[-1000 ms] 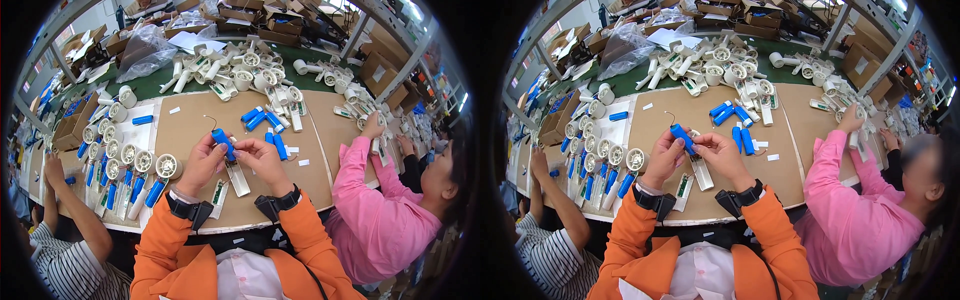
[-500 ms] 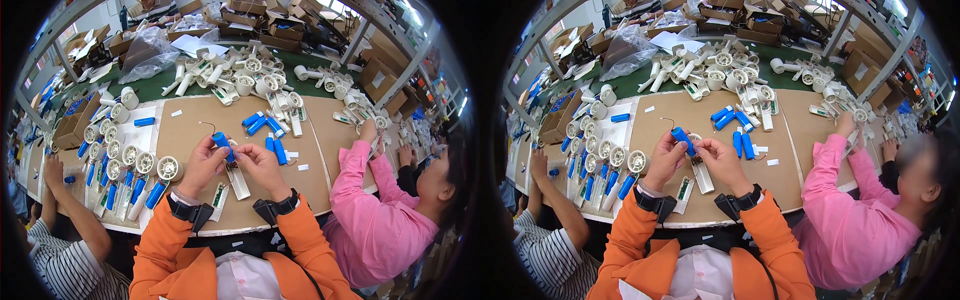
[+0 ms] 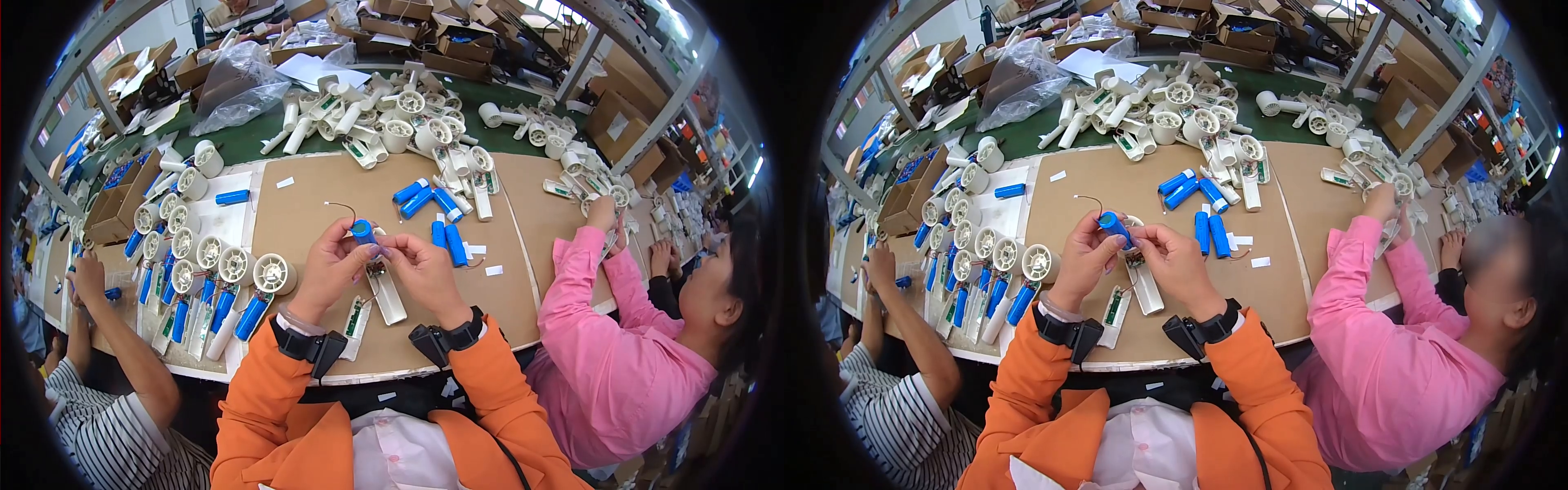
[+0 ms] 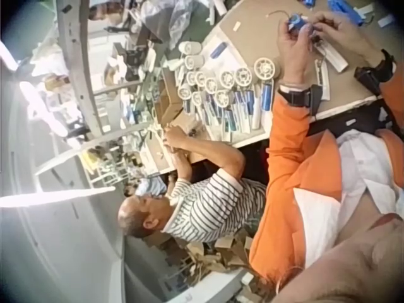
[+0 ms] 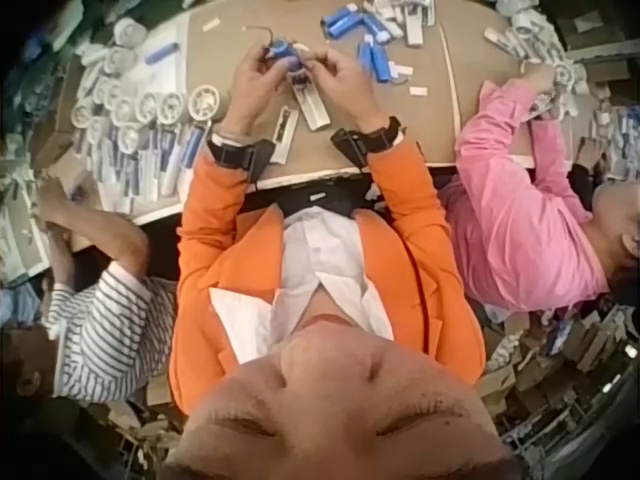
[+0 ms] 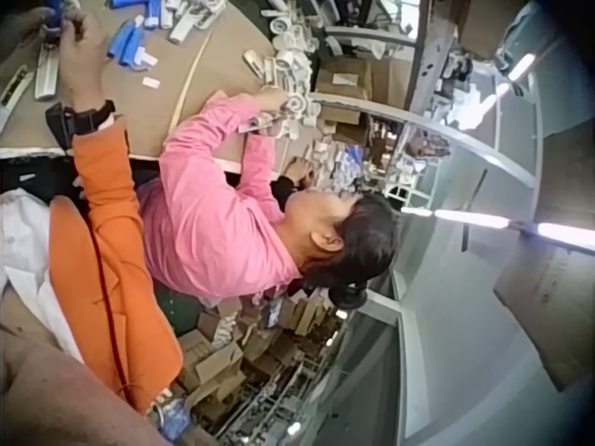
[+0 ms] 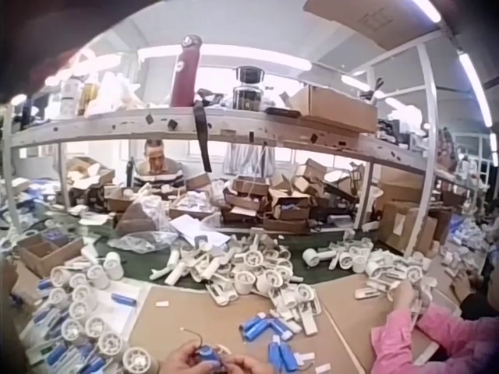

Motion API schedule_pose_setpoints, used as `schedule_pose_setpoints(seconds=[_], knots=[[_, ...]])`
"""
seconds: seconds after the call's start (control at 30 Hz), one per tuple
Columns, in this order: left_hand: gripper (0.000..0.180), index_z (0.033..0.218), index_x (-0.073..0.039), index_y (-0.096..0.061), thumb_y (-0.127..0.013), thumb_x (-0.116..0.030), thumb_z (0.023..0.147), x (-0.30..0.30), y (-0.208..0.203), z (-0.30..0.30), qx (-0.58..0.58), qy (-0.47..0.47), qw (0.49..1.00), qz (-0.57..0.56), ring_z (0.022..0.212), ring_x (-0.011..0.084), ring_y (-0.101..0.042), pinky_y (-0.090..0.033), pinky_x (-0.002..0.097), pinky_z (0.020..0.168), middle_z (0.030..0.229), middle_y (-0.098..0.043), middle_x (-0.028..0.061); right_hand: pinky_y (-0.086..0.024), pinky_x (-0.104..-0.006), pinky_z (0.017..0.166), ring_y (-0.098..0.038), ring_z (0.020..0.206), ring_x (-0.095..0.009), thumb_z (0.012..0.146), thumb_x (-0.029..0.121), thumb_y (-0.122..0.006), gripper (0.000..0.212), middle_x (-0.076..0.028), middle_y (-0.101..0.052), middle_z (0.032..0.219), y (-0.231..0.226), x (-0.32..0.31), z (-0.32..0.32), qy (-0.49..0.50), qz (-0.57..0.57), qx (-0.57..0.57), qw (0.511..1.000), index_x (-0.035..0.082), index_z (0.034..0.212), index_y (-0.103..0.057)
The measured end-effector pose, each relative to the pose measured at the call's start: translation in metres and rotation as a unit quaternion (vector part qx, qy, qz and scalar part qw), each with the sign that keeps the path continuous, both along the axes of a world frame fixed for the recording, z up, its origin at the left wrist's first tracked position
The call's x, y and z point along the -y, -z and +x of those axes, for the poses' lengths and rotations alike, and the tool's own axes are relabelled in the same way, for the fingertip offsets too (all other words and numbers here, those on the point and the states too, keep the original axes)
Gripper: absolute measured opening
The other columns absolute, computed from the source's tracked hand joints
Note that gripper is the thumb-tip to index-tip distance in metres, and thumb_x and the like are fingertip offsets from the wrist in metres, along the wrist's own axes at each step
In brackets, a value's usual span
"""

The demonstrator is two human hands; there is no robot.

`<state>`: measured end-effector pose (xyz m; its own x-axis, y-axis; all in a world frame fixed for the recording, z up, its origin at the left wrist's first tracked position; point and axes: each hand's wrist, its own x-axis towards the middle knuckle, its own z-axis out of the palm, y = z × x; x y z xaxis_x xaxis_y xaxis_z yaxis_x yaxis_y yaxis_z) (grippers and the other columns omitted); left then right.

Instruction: The person picks up a battery and a fan housing, inserts the battery into the housing, and connects the wires by hand. They then place the assembled unit onto the table.

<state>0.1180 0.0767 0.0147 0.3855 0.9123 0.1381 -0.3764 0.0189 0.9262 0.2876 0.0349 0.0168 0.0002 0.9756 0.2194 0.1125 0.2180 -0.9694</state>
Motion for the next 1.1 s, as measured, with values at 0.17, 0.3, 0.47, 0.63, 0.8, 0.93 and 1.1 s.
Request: schedule_pose_setpoints(seconds=[0.17, 0.3, 0.47, 0.63, 0.8, 0.93, 1.1], knots=[[0.033, 0.123, -0.004, -0.056, -0.069, -0.006, 0.092, -0.0003, 0.0005, -0.0001, -0.022, 0.007, 0.999, 0.024, 0.062, 0.0033, -0.053, -0.040, 0.0179, 0.049, 0.094, -0.067, 0.0022, -0.056, -0.0249, 0.076, -0.069, 0.086, -0.012, 0.095, 0.005, -0.061, 0.017, -0.010, -0.073, 0.099, 0.0002, 0.0002, 0.0001, 0.019, 0.024, 0.033, 0.999, -0.002, 0.110, -0.066], [0.034, 0.124, -0.004, -0.056, -0.068, -0.007, 0.093, 0.0011, -0.0038, -0.0001, -0.009, 0.016, 1.000, 0.006, 0.063, 0.0038, -0.054, -0.042, 0.0178, 0.049, 0.098, -0.067, 0.0034, -0.055, -0.0246, 0.076, -0.069, 0.086, -0.013, 0.095, 0.004, -0.061, 0.015, -0.010, -0.073, 0.098, -0.0021, -0.0014, 0.0038, 0.038, 0.021, 0.056, 0.997, -0.002, 0.108, -0.066], [0.031, 0.126, -0.005, -0.055, -0.063, -0.008, 0.096, 0.0002, -0.0023, -0.0012, 0.022, 0.016, 0.999, -0.021, 0.063, 0.0046, -0.054, -0.042, 0.0178, 0.048, 0.105, -0.064, 0.0048, -0.054, -0.0243, 0.079, -0.068, 0.090, -0.012, 0.095, 0.003, -0.062, 0.013, -0.007, -0.072, 0.099, -0.0036, -0.0002, 0.0074, 0.046, 0.036, 0.068, 0.996, -0.003, 0.106, -0.066], [0.030, 0.126, -0.005, -0.055, -0.062, -0.008, 0.097, -0.0010, -0.0001, -0.0003, 0.004, 0.013, 1.000, -0.016, 0.065, 0.0049, -0.054, -0.042, 0.0178, 0.047, 0.107, -0.063, 0.0051, -0.057, -0.0301, 0.078, -0.070, 0.087, -0.017, 0.092, 0.004, -0.064, 0.013, -0.011, -0.070, 0.098, -0.0072, 0.0040, 0.0032, 0.028, 0.089, 0.079, 0.993, -0.002, 0.103, -0.065], [0.031, 0.126, -0.005, -0.055, -0.062, -0.006, 0.096, -0.0007, 0.0004, -0.0022, 0.007, 0.018, 1.000, -0.001, 0.066, 0.0050, -0.054, -0.043, 0.0180, 0.047, 0.107, -0.063, 0.0050, -0.055, -0.0264, 0.080, -0.069, 0.088, -0.012, 0.093, 0.006, -0.064, 0.015, -0.006, -0.071, 0.098, -0.0064, 0.0038, 0.0003, 0.033, 0.047, 0.062, 0.996, -0.001, 0.105, -0.066], [0.032, 0.125, -0.005, -0.055, -0.063, -0.004, 0.094, -0.0006, 0.0006, -0.0032, 0.000, 0.028, 1.000, -0.005, 0.069, 0.0054, -0.056, -0.045, 0.0183, 0.049, 0.109, -0.063, 0.0045, -0.058, -0.0308, 0.079, -0.070, 0.088, -0.018, 0.092, 0.003, -0.064, 0.012, -0.011, -0.069, 0.099, -0.0051, 0.0039, -0.0002, 0.032, 0.038, 0.045, 0.998, -0.002, 0.103, -0.064], [0.033, 0.125, -0.005, -0.055, -0.064, -0.002, 0.093, 0.0004, -0.0003, -0.0016, -0.004, 0.025, 1.000, 0.004, 0.073, 0.0060, -0.058, -0.046, 0.0185, 0.050, 0.110, -0.062, 0.0041, -0.057, -0.0303, 0.078, -0.070, 0.087, -0.018, 0.092, 0.003, -0.063, 0.011, -0.011, -0.069, 0.099, -0.0054, 0.0036, 0.0004, 0.031, 0.033, 0.039, 0.998, -0.002, 0.102, -0.064]])
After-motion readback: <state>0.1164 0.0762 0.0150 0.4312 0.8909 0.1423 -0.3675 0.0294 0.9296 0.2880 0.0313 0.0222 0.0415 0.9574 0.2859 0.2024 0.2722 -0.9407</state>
